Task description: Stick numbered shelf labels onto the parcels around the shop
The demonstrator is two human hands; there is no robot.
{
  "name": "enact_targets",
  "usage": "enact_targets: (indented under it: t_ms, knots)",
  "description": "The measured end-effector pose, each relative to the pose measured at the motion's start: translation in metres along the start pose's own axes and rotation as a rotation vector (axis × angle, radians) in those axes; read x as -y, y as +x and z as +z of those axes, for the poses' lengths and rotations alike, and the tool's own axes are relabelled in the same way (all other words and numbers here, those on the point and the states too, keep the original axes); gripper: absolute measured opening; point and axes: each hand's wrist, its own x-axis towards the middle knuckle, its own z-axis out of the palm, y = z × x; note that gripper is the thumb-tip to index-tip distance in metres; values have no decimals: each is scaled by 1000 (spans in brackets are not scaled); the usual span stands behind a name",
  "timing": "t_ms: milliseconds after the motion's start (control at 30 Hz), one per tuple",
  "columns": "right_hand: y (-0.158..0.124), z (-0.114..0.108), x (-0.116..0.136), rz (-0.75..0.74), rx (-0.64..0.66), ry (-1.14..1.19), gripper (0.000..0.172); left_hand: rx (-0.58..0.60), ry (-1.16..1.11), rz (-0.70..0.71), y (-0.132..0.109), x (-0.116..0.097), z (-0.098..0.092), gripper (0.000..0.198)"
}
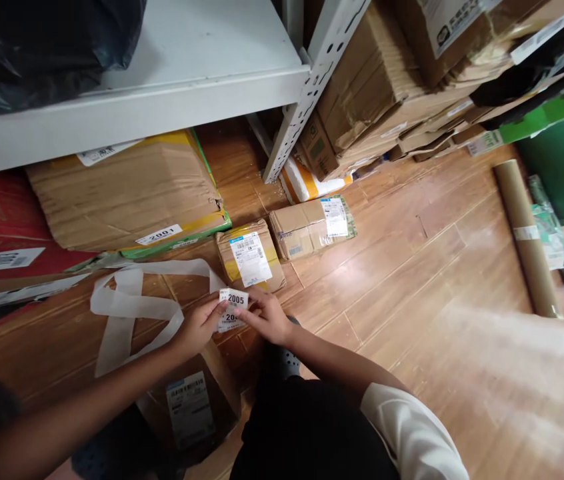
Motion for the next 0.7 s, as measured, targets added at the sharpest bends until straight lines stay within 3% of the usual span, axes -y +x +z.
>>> enact_targets:
  t_ms: [133, 267, 500, 700]
  knots:
    - [-8, 21, -23, 163, -252, 210, 36, 28, -81, -105, 6, 8, 5, 33]
    - [-6, 25, -32, 204, -301, 231, 23, -50, -229, -191, 11, 13, 13, 31]
    - [-1, 26, -30, 276, -453, 263, 26, -157, -147, -298, 10, 17, 20, 48]
    - [5, 23, -26, 318, -470, 346, 26, -185, -432, -378, 15, 10, 20, 62]
